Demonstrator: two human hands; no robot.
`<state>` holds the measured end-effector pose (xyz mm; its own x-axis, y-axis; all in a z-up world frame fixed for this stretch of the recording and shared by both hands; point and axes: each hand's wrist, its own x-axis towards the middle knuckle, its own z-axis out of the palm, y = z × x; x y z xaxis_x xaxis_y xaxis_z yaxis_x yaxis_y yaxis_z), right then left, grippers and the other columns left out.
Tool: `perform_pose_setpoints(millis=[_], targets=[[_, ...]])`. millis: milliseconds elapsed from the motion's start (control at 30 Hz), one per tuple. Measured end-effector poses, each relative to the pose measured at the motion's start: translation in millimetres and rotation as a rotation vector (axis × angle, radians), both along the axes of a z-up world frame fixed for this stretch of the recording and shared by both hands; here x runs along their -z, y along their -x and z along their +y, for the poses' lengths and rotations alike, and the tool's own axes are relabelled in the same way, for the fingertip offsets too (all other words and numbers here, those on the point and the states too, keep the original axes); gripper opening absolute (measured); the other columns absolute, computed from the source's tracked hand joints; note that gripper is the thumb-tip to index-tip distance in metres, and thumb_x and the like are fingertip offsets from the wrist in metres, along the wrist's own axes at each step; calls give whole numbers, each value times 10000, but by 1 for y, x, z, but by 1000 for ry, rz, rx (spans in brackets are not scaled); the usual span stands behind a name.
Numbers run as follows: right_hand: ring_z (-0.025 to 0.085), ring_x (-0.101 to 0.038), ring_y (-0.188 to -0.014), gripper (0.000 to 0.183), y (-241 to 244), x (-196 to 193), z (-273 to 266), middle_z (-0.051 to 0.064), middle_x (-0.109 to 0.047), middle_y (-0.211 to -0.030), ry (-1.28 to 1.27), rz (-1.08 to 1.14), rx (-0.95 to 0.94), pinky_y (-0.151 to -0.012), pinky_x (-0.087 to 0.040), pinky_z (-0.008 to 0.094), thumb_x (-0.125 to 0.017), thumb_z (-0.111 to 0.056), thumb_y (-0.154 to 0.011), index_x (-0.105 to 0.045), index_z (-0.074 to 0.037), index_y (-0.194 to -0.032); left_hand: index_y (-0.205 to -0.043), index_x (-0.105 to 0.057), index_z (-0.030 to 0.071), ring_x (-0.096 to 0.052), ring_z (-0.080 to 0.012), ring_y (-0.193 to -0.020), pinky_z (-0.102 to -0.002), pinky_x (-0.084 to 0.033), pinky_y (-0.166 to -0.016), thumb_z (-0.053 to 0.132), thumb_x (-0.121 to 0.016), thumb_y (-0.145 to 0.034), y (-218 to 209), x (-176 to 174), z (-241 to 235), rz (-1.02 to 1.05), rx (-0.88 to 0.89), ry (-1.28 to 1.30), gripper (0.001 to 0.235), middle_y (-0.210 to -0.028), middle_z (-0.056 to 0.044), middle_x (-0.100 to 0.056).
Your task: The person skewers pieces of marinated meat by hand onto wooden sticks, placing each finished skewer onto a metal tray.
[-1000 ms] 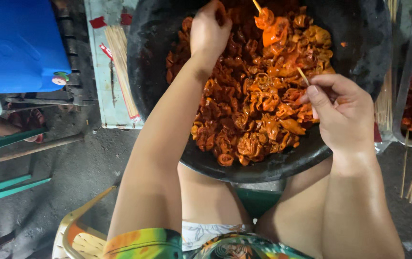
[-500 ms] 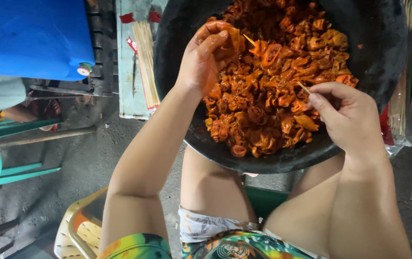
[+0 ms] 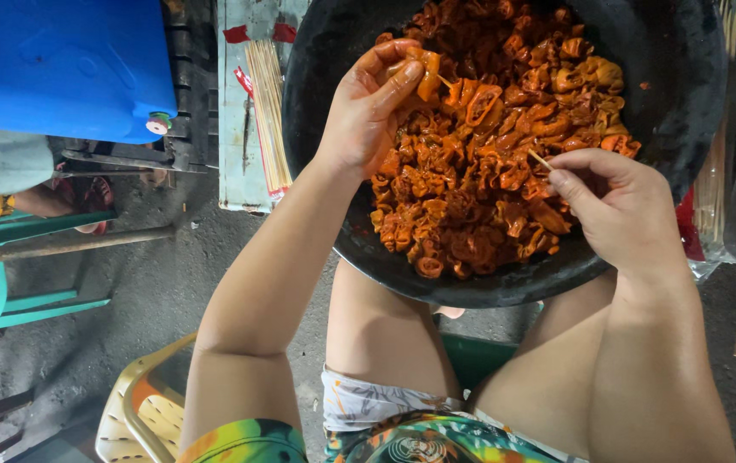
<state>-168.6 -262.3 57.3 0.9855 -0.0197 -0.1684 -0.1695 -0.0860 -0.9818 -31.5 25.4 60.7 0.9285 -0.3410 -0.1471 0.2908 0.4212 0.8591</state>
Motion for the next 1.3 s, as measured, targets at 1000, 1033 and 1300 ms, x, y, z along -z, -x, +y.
perform_pose_setpoints(millis=[1000, 1033, 1300], targets=[[36, -619, -891, 160, -1, -3, 6, -2, -727, -987, 136, -58, -1, -778, -481, 179, -741, -47, -1005, -738, -13, -1162, -1227, -605, 14, -695, -142, -977, -304, -595, -862, 35, -691, -1049, 10, -11, -12, -339, -132, -319, 199, -1116, -77, -730], [36, -610, -870, 157, -1, -3, 7, -5, -723, -970, 134, -46, 4, -754, -472, 181, -740, -49, -1007, -739, -15, -1161, -1251, -603, 8, -692, -143, -1028, -305, -589, -942, 20, -699, -1060, 16, -12, -16, -455, -170, -375, 214, -1130, -83, -719], [32, -575, -835, 123, 2, -3, 13, -24, -686, -932, 116, -39, 42, -721, -451, 189, -733, -46, -1030, -740, -11, -1148, -1238, -577, 22, -683, -116, -1057, -261, -569, -934, 40, -655, -1059, 24, -8, -18, -392, -202, -281, 197, -1132, -66, -719]])
